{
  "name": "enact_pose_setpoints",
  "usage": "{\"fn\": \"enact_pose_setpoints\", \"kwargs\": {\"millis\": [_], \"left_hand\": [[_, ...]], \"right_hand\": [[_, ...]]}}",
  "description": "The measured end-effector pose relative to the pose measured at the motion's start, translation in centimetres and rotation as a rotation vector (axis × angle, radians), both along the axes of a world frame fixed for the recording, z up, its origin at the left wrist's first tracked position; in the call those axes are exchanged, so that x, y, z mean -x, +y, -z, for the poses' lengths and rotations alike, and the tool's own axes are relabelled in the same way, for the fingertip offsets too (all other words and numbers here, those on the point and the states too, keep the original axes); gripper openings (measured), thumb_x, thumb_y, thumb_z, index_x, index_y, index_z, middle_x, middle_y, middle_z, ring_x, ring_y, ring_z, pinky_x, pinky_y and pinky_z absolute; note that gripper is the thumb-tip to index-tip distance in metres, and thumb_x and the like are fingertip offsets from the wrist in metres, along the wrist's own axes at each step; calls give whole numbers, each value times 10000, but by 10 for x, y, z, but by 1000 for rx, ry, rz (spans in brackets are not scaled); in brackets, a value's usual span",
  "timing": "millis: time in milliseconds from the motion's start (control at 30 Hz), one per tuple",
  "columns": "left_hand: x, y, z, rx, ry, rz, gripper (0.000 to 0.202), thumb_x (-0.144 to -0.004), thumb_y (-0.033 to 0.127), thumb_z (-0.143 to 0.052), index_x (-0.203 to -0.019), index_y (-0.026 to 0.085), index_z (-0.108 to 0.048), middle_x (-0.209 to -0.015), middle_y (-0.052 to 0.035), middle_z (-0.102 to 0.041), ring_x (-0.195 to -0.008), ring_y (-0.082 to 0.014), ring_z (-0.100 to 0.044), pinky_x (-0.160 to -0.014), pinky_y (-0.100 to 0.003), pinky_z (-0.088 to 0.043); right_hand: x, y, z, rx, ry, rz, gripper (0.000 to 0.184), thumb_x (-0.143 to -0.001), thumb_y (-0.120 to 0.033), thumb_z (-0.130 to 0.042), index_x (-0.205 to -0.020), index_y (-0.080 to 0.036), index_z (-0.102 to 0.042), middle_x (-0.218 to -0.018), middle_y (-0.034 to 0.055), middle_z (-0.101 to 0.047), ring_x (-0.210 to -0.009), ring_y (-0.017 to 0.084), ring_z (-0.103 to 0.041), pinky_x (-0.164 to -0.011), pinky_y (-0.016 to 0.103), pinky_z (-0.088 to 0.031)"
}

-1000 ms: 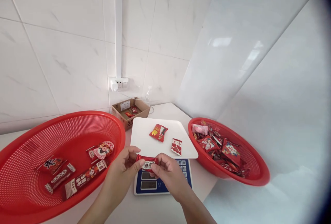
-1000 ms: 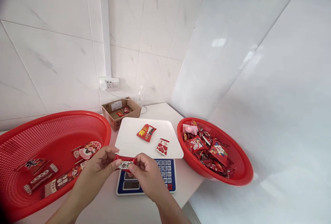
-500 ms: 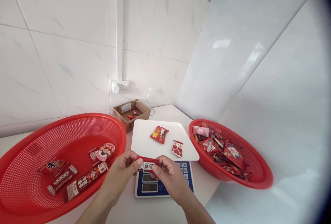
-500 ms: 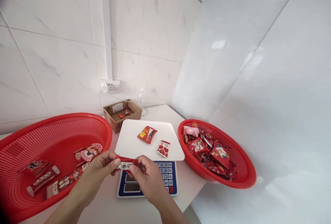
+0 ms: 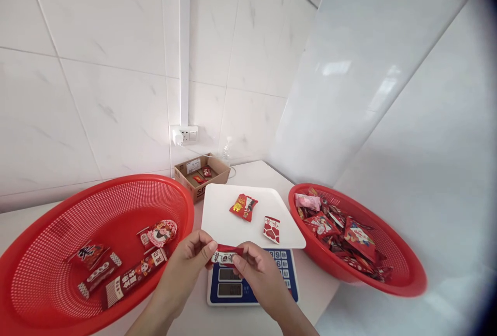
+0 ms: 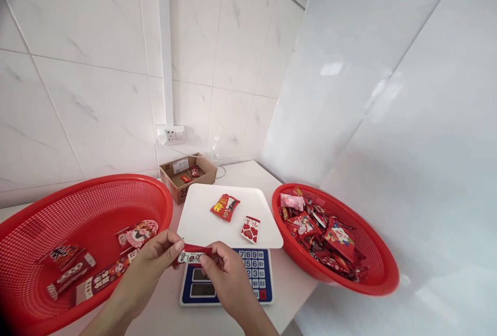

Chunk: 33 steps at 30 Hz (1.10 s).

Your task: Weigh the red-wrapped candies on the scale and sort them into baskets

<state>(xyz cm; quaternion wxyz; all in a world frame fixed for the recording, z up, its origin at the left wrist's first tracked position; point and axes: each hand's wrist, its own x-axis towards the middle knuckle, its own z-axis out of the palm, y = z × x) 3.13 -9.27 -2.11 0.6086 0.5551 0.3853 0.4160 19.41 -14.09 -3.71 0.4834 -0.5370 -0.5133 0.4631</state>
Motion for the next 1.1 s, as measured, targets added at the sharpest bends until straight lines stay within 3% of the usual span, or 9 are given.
{"fn": "enact_pose_setpoints", "kwargs": {"millis": [167,367,500,600,967,1100], "left_hand": [[-3,1,6,-93,61,-77,337,-760,507,-577,-643,197,-513,-593,45,-490,-581,-122,-446,-572,-242,-387],[-2,0,9,-165,169,-139,310,-773,511,-558,-717,207,-575,-656,17,-563,-633,-164,-525,-611,-279,-424],[-2,-1,5,-166,240,-226,418,-766,534,-534,-1007,197,-588,-973,-77,-658,-879,-232,-617,-753,-342,-487],[-1,-2,1,-171,290,-258,462,-759,555,-506,-1026,187,-583,-1089,-124,-648,-971,-253,-613,-791,-359,-501],[2,-5,-2,-191,318,-200,395,-810,505,-507,-1052,205,-592,-1113,-110,-655,-980,-246,-627,-789,-351,-513],[2,-5,-5,-187,301,-207,382,-797,508,-527,-1015,206,-613,-1081,-108,-667,-944,-249,-639,-761,-351,-522]], "right_hand": [[3,-2,6,-62,18,40,395,-781,-445,-612,-1099,-220,-546,-741,-12,-562,-699,150,-551,-663,276,-476],[1,-4,8,-172,-222,18,249,-869,-397,-499,-921,-208,-654,-873,48,-660,-753,162,-590,-703,271,-481],[-11,4,5,-192,-324,151,234,-863,-367,-492,-905,-210,-659,-904,56,-690,-818,189,-627,-740,285,-489],[-22,13,3,-224,-459,244,225,-858,-339,-487,-916,-215,-665,-943,59,-703,-872,207,-634,-787,312,-480],[-31,33,1,-109,-747,224,301,-884,-341,-445,-1047,-243,-678,-1053,51,-702,-975,243,-628,-835,362,-449],[-32,33,0,-63,-878,247,307,-897,-341,-435,-1018,-274,-709,-1011,60,-689,-915,237,-627,-748,334,-445]]}}
